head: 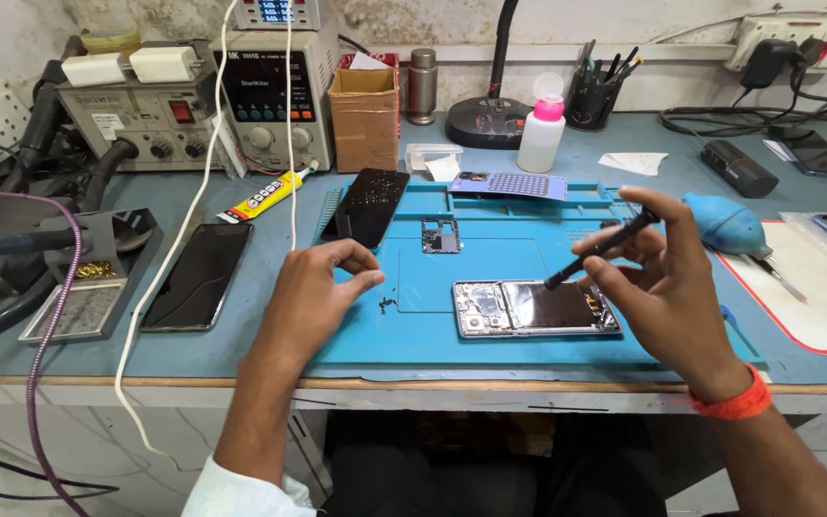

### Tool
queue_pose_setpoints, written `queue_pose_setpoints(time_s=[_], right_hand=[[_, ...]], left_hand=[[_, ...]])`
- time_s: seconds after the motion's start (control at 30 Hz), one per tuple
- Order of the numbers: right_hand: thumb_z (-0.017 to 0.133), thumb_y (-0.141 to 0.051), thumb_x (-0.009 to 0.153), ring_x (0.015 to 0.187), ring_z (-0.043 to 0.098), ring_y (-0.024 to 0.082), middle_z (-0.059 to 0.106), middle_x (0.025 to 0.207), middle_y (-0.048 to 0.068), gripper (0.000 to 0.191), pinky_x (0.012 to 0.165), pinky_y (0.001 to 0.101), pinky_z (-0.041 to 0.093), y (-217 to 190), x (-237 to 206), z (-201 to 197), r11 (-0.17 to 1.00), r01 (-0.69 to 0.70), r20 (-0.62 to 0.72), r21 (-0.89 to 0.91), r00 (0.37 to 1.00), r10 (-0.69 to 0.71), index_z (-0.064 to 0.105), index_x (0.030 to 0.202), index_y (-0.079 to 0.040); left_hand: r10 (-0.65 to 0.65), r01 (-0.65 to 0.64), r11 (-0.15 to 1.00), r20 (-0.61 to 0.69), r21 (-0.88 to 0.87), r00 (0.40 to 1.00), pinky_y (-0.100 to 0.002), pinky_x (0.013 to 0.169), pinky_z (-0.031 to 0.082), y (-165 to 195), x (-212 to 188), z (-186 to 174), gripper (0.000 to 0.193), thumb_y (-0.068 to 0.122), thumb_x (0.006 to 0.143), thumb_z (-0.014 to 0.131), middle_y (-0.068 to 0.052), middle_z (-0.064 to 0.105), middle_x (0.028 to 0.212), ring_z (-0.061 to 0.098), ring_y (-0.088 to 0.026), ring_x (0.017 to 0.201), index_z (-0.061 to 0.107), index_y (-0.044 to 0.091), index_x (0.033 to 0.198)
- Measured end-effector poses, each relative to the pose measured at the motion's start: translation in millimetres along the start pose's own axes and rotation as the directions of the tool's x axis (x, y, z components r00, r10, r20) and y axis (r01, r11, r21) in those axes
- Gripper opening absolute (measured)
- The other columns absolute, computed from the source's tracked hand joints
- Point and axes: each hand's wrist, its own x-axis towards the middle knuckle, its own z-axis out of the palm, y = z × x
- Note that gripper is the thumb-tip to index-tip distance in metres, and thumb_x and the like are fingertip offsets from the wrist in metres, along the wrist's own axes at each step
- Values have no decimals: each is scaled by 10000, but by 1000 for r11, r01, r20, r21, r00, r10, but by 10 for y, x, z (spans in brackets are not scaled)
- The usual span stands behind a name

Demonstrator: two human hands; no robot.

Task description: The person repairs a smartphone at a workbench. They unscrew and pry open the phone's back cover with a screwdriver, disconnect and remove internal components including the battery, work on the exposed internals, then reassemble the phone and pick up another phone at the end.

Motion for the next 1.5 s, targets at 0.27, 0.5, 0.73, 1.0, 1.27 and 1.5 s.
queue_pose_setpoints(time_s=[0.27, 0.5, 0.73, 1.0, 1.27, 1.5], right_hand=[[643, 52, 952, 1042, 703, 217, 675, 1151, 185, 634, 860, 369, 649, 175, -164, -121, 1000, 0, -70, -5, 998, 0, 329, 1482, -96], [653, 50, 958, 1044, 700, 217, 678, 1152, 189, 631, 865, 372, 643, 219, -250, -110, 1000, 10, -129, 16, 992, -8, 335, 1484, -95], [645, 50, 966, 1016, 707, 215, 684, 1143, 191, 622, 851, 374, 646, 244, -270, -116, 999, 6, -135, 53, 991, 2, 342, 1490, -91], [641, 45, 980, 1030, 701, 219, 669, 1143, 192, 619, 819, 372, 658, 255, -295, -108, 997, 33, -172, 71, 985, -20, 336, 1500, -96], [617, 52, 1005, 1068, 710, 245, 655, 1178, 215, 619, 835, 383, 660, 253, -316, -114, 994, 55, -205, 90, 978, -35, 305, 1519, -93], [617, 51, 1008, 1058, 709, 245, 651, 1181, 221, 616, 823, 386, 663, 250, -316, -105, 994, 62, -217, 90, 975, -41, 304, 1518, -94]], left_hand=[[18, -20, 999, 64, 40, 998, -368, 769, 576, -123, 23, 139, 173, 159, 817, 776, -128, 784, 875, 766, -262, 830, 771, 35, 938], [-5, -1, 998, 85, 68, 996, -371, 779, 578, -107, 32, 176, 184, 173, 815, 783, -130, 789, 885, 768, -263, 836, 773, 31, 932], [26, -29, 998, 57, 47, 998, -390, 769, 569, -114, 14, 179, 205, 225, 877, 730, -135, 786, 896, 760, -287, 834, 778, 46, 964], [31, -32, 998, 28, 45, 999, -398, 769, 567, -23, -7, 145, 203, 211, 892, 707, -136, 785, 912, 756, -293, 855, 772, 40, 980], [148, -151, 989, 188, 2, 971, -405, 981, 510, 240, -81, 359, 483, 387, 825, 774, -129, 733, 1179, 681, -293, 1120, 689, 91, 1197], [135, -169, 982, 319, 82, 938, -484, 1154, 325, 364, -172, 542, 847, 570, 753, 788, -143, 583, 1424, 455, -363, 1378, 509, 174, 1448]])
